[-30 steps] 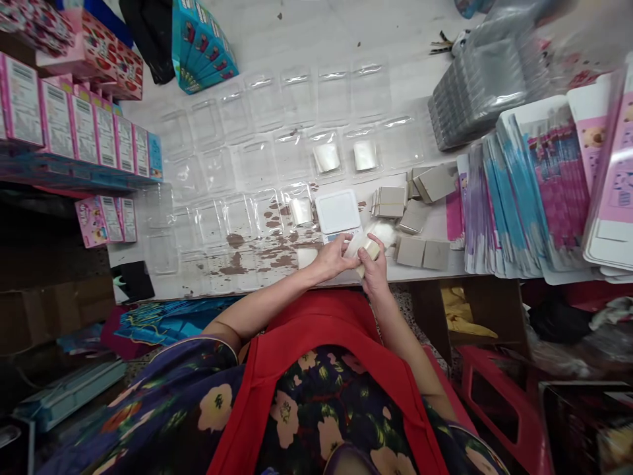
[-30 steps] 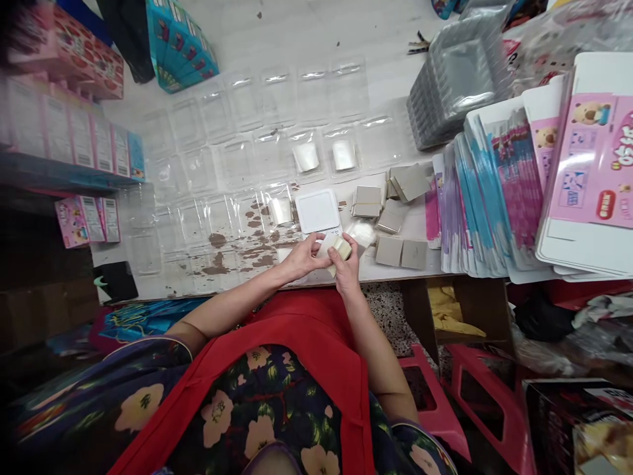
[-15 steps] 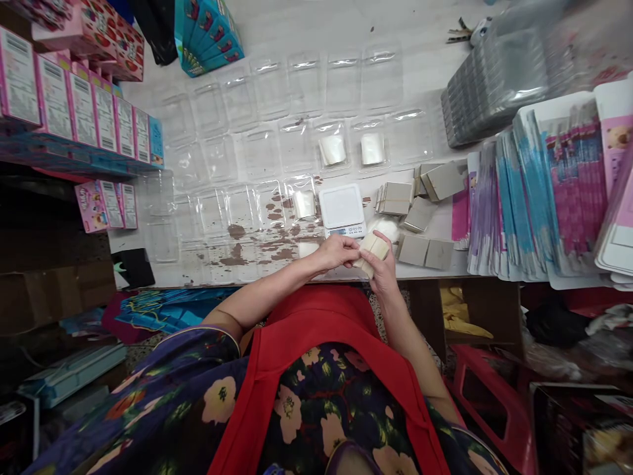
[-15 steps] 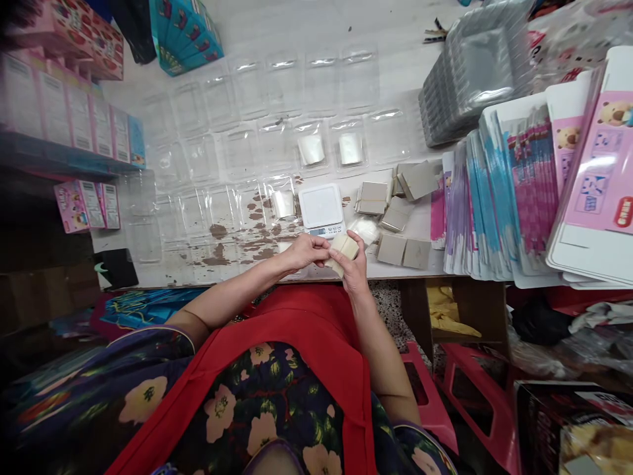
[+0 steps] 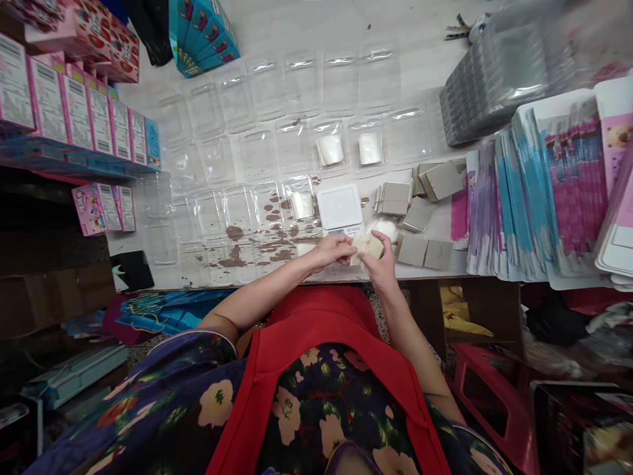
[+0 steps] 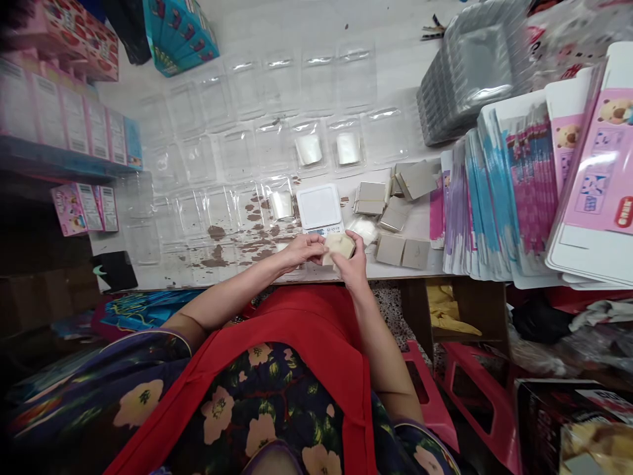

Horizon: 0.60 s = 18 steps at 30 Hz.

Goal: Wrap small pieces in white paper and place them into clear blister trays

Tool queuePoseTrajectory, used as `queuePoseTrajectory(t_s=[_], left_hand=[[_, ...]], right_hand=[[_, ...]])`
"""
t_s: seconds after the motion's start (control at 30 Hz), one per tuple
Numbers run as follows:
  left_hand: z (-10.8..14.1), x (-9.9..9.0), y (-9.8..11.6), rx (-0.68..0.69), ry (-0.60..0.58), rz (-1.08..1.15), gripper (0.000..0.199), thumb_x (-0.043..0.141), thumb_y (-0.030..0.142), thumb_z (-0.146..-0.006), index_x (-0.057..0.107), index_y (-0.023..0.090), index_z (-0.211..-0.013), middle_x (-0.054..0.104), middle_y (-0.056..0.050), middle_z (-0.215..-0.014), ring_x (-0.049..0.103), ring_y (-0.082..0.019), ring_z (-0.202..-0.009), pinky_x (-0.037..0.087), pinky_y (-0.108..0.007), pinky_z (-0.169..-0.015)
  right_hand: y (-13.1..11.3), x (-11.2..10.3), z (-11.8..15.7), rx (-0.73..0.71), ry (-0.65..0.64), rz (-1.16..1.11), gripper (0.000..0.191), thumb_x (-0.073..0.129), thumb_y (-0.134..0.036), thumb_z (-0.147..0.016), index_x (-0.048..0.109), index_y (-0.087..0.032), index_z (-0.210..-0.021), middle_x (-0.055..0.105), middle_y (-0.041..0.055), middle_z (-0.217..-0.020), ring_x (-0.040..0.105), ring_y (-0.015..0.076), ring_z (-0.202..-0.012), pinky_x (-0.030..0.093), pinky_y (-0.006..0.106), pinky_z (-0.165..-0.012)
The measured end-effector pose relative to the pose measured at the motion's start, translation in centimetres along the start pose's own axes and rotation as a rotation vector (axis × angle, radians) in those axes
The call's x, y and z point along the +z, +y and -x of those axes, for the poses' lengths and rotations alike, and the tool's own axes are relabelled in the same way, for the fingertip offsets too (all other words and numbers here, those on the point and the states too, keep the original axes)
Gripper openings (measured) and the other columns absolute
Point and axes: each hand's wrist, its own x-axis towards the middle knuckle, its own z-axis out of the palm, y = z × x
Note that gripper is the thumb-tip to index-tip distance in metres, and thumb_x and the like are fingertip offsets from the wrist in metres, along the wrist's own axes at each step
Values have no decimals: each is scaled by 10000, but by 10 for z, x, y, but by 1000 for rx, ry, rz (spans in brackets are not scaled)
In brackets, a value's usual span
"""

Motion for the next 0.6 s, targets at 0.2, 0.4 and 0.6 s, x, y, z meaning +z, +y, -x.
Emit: queuePoseTrajectory(t_s=[0.2,0.4,0.6], left_hand=[[-20,-10,6,201,126,-538,203,631,196,-713,652,146,-908,574,29,-606,517,-103,-556,388,-197,-521],[-51,-44,25,299,444,-684,203,508,214,-817,654,149,-942,632,-25,-734,558,-143,-653,426,-240,-592],[-91,-55,23,327,526,-690,185,500,200,-818,640,153,-929,632,-33,-805,576,-173,-761,456,-286,-713]], right_hand=[[0,10,0,-67,30,144,620,705,-183,-555,563,-245,-1155,610,10,-1010,536,194,-852,457,351,-832],[6,9,1,141,-8,-159,623,738,-230,-560,547,-270,-1152,578,-46,-809,504,130,-638,452,269,-594],[13,-1,2,210,34,-220,642,755,-210,-520,567,-269,-1131,590,-44,-811,521,130,-637,452,267,-568]])
